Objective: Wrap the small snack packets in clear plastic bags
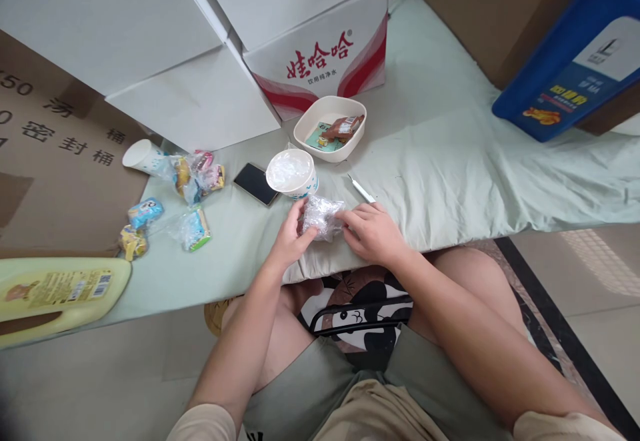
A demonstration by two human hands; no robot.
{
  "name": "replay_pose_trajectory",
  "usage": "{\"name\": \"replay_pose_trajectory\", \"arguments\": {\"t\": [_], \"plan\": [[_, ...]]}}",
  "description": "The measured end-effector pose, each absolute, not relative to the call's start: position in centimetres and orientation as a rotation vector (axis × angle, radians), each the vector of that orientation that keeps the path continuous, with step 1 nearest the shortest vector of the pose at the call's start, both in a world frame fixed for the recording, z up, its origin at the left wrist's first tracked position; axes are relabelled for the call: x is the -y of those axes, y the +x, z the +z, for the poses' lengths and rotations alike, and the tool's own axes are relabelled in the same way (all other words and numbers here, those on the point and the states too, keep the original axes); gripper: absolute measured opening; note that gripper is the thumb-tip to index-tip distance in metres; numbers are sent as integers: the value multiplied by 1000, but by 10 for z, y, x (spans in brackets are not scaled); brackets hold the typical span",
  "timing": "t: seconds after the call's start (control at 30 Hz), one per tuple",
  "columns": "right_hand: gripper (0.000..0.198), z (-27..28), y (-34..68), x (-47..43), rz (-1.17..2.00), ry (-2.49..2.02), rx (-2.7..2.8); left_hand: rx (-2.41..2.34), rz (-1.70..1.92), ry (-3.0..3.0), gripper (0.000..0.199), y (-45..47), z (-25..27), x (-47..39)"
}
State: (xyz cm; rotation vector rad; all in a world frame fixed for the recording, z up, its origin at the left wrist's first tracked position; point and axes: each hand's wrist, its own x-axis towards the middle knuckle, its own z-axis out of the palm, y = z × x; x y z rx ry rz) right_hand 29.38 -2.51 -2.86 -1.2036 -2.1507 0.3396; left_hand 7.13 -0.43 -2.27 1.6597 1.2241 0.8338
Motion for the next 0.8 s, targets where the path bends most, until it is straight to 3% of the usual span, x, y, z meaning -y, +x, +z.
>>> {"name": "replay_pose_trajectory", "arguments": {"t": [0.17,0.3,0.6,0.8], "plan": [[35,-28,294,24,312,-1238,2084,-1234,785,1788,68,72,-18,7],[28,-29,294,24,333,-1242,2109,-1233,748,1866,66,74,-17,8],[20,-30,294,24,381,-1171,2133,-1186,885,2054,51,75,-18,5],[26,-32,294,24,452,-1176,2151,-1164,893,2122,44,74,-20,3]]}}
